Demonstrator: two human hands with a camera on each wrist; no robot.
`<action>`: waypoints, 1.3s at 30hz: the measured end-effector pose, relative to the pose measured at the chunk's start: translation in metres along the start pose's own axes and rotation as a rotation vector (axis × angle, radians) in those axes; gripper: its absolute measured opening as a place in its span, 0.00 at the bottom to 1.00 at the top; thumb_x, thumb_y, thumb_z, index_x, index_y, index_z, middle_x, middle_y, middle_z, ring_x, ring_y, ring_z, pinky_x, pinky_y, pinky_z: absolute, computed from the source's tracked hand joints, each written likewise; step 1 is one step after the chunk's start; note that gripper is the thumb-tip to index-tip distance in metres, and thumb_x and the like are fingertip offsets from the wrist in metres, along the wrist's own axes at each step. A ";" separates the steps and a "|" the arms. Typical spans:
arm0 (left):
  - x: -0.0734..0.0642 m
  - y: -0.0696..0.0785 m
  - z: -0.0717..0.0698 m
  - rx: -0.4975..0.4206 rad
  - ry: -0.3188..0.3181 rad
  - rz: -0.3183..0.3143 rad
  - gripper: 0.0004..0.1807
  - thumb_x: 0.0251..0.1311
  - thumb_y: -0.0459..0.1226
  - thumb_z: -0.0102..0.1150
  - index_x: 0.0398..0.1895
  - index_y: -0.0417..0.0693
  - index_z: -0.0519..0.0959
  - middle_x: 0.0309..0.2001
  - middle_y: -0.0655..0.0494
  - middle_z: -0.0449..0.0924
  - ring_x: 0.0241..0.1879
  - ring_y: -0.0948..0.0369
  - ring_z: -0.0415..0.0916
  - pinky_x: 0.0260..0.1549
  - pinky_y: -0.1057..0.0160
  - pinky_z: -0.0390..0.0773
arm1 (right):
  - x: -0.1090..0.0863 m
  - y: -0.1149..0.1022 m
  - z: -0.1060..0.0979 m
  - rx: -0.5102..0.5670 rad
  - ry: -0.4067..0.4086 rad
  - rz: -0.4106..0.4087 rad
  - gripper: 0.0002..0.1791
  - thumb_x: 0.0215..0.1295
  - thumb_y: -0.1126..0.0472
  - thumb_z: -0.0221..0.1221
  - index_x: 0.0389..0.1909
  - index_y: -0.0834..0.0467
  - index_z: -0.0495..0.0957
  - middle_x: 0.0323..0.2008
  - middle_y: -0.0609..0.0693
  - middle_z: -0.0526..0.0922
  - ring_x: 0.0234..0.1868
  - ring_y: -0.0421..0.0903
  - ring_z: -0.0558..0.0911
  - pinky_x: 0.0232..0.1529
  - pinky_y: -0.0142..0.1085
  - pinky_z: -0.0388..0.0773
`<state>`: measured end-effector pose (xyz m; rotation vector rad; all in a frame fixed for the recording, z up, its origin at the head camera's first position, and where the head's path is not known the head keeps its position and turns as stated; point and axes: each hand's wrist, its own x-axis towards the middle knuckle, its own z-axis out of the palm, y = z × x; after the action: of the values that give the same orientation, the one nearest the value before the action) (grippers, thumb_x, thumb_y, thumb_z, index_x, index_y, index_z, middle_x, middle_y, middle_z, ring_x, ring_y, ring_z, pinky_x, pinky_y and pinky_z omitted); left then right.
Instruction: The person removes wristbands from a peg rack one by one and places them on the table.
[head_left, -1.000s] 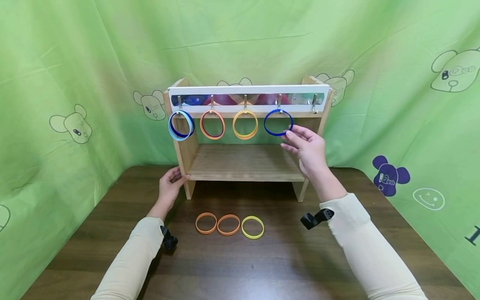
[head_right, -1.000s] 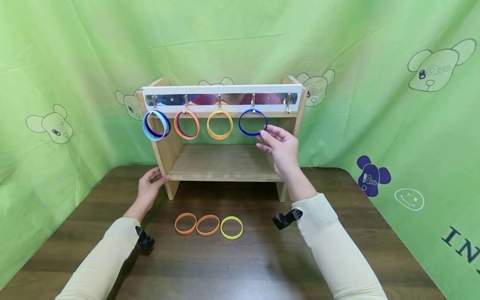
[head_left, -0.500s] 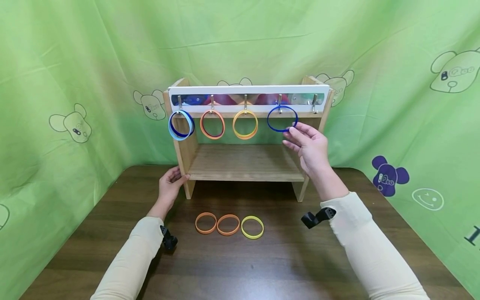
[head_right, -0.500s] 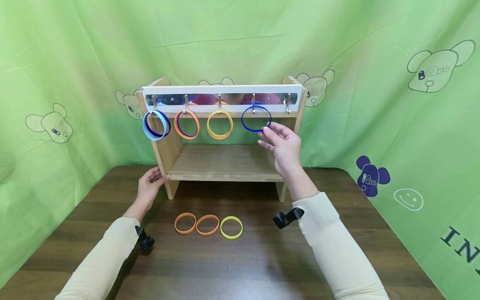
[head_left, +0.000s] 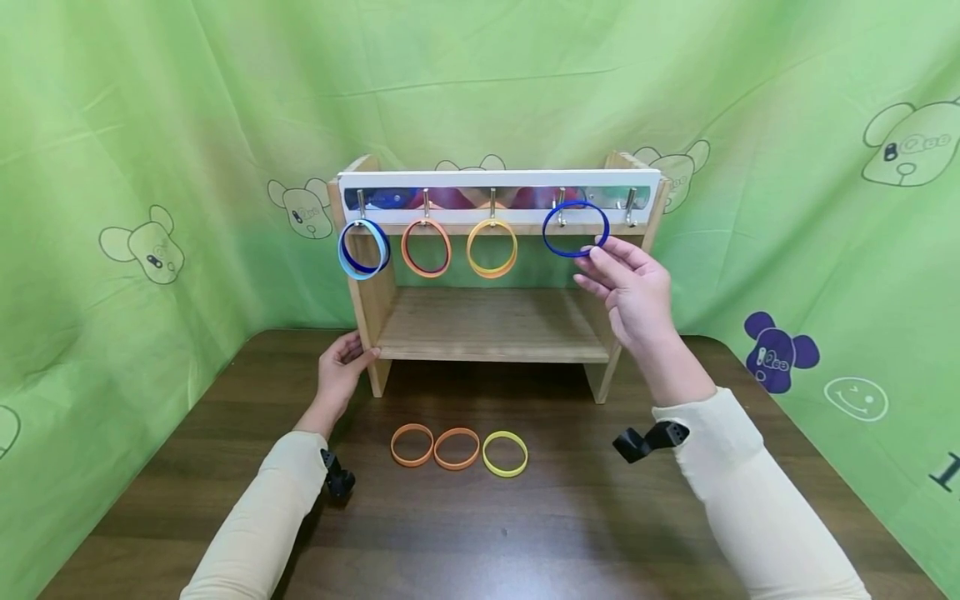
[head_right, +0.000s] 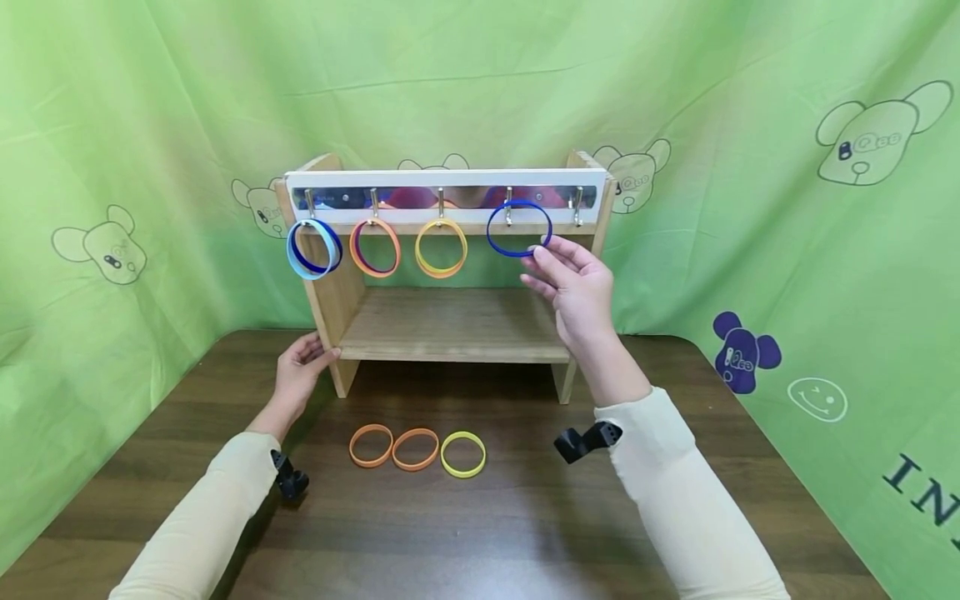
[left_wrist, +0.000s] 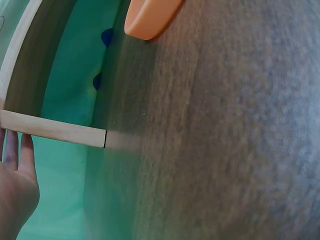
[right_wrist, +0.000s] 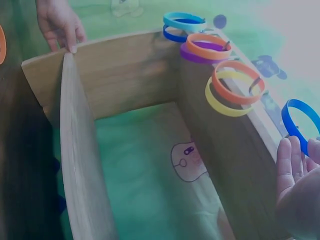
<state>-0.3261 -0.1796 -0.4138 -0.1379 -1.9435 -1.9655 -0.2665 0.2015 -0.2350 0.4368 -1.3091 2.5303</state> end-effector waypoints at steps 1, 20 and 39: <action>0.000 0.000 0.000 0.001 -0.001 0.001 0.21 0.59 0.26 0.63 0.57 0.33 0.75 0.53 0.38 0.77 0.46 0.64 0.76 0.42 0.70 0.78 | -0.001 -0.001 0.000 -0.004 -0.002 0.000 0.05 0.61 0.74 0.62 0.37 0.66 0.79 0.35 0.58 0.85 0.34 0.48 0.86 0.38 0.38 0.83; 0.000 0.000 0.000 -0.010 0.003 0.001 0.22 0.59 0.27 0.63 0.57 0.33 0.75 0.52 0.41 0.77 0.46 0.64 0.76 0.42 0.69 0.78 | -0.030 -0.007 -0.023 -0.064 -0.094 0.017 0.06 0.63 0.75 0.60 0.40 0.66 0.81 0.36 0.57 0.85 0.35 0.47 0.86 0.38 0.39 0.83; 0.000 0.000 0.000 -0.012 -0.003 -0.010 0.22 0.59 0.26 0.63 0.57 0.33 0.75 0.53 0.39 0.76 0.47 0.62 0.75 0.42 0.69 0.78 | -0.050 0.004 -0.062 -0.225 -0.140 0.184 0.09 0.67 0.72 0.57 0.40 0.59 0.84 0.36 0.54 0.86 0.35 0.46 0.86 0.39 0.39 0.83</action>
<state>-0.3261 -0.1798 -0.4135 -0.1347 -1.9381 -1.9854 -0.2309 0.2459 -0.2913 0.4716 -1.7380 2.4921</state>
